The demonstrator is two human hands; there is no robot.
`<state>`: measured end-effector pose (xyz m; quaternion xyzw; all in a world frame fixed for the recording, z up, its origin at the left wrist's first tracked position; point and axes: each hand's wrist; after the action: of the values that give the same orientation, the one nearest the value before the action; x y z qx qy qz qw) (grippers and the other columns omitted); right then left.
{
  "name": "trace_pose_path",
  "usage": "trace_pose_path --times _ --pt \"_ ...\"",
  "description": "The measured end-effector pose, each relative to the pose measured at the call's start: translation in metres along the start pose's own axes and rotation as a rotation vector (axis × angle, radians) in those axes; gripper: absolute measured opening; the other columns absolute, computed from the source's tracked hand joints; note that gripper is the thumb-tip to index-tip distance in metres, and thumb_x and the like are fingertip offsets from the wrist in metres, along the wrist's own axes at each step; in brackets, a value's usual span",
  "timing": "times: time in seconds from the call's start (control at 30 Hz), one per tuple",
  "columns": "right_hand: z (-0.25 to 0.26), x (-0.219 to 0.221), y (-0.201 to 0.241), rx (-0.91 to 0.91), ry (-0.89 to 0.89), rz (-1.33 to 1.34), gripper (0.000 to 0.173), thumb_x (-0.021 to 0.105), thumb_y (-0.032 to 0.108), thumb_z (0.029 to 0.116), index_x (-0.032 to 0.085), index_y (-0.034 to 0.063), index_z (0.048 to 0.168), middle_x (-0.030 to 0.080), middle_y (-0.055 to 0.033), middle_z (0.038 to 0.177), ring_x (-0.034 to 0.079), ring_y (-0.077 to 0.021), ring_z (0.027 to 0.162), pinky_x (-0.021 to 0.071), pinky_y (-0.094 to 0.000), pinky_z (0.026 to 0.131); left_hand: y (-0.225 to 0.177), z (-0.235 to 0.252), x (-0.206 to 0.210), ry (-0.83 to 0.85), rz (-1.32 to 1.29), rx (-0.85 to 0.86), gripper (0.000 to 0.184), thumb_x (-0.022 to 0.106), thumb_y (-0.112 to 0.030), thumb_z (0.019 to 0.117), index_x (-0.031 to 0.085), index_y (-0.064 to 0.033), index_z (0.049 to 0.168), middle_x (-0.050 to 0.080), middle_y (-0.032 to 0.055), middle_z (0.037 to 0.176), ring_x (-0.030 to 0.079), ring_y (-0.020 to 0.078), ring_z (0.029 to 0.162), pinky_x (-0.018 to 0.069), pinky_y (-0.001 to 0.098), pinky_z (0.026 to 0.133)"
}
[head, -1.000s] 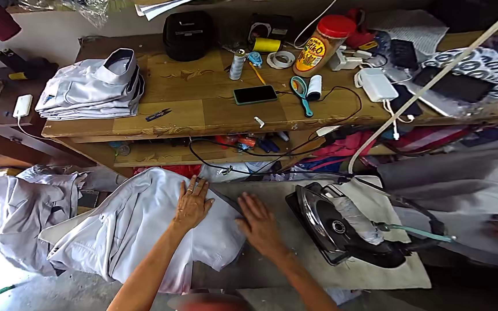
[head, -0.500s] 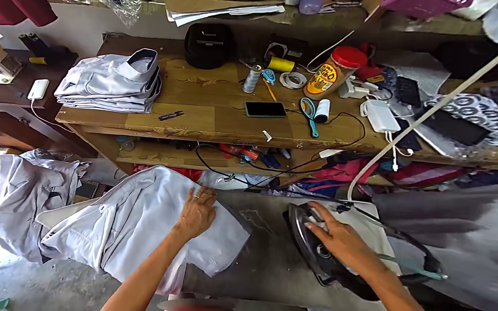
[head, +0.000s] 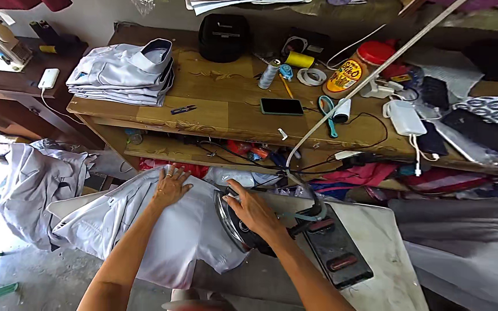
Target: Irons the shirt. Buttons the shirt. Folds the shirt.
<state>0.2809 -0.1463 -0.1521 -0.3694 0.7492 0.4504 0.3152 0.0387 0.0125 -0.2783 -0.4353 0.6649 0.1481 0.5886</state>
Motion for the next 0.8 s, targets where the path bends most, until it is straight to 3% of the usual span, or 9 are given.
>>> trace_pose_path --times 0.1,0.2,0.3,0.43,0.57,0.8 --pt "0.007 -0.005 0.002 -0.108 0.089 -0.095 0.059 0.063 0.039 0.0979 0.045 0.0352 0.154 0.072 -0.0169 0.113 0.07 -0.0395 0.099 0.0544 -0.0605 0.084 0.019 0.003 -0.002 0.036 -0.076 -0.038 0.069 0.031 -0.069 0.1019 0.047 -0.0277 0.155 0.045 0.0063 0.161 0.032 0.0357 0.152 0.0193 0.0643 0.121" --pt "0.022 -0.01 0.015 -0.165 0.125 -0.192 0.06 0.062 0.024 0.0952 0.047 0.0381 0.151 0.072 -0.0181 0.108 0.07 -0.042 0.095 0.0536 -0.0624 0.078 0.018 0.004 0.001 0.03 -0.087 -0.049 0.068 0.032 -0.068 0.1016 0.052 -0.0271 0.152 0.051 0.0057 0.156 0.039 0.0333 0.149 0.0273 0.0623 0.118" --pt "0.046 -0.015 0.024 -0.09 0.096 -0.214 0.063 0.06 0.016 0.093 0.046 0.0354 0.152 0.072 -0.0184 0.108 0.07 -0.0416 0.097 0.0541 -0.0611 0.079 0.018 0.005 0.002 0.013 -0.078 -0.062 0.067 0.032 -0.069 0.1009 0.055 -0.028 0.148 0.054 0.0044 0.153 0.042 0.0313 0.146 0.0311 0.0614 0.115" --pt "0.057 -0.022 0.02 -0.106 0.138 -0.257 0.062 0.06 0.012 0.0912 0.048 0.0313 0.149 0.071 -0.0194 0.112 0.069 -0.0423 0.102 0.054 -0.062 0.082 0.019 0.004 0.002 0.01 -0.084 -0.065 0.067 0.032 -0.07 0.1003 0.057 -0.0289 0.146 0.055 0.0036 0.152 0.043 0.0305 0.145 0.0316 0.0606 0.115" --pt "0.06 -0.036 0.008 -0.213 0.232 -0.297 0.065 0.063 0.012 0.0909 0.048 0.0344 0.15 0.071 -0.02 0.114 0.068 -0.0439 0.103 0.0525 -0.0646 0.082 0.017 0.005 0.001 0.013 -0.085 -0.07 0.067 0.032 -0.071 0.1001 0.058 -0.0289 0.145 0.055 0.0034 0.151 0.043 0.0304 0.146 0.0313 0.0607 0.115" --pt "0.056 -0.032 0.0 -0.028 0.041 -0.235 0.06 0.061 0.014 0.0937 0.048 0.0276 0.151 0.071 -0.0205 0.114 0.069 -0.0428 0.104 0.0535 -0.0622 0.085 0.017 0.006 0.001 0.023 -0.096 -0.075 0.066 0.033 -0.07 0.0999 0.057 -0.0288 0.146 0.055 0.0038 0.152 0.043 0.031 0.145 0.0311 0.061 0.115"
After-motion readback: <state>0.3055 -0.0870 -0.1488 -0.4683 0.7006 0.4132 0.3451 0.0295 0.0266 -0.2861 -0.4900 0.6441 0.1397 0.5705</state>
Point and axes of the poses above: each hand's wrist, its own z-axis towards the middle knuckle, its own x-axis out of the palm, y = z × x
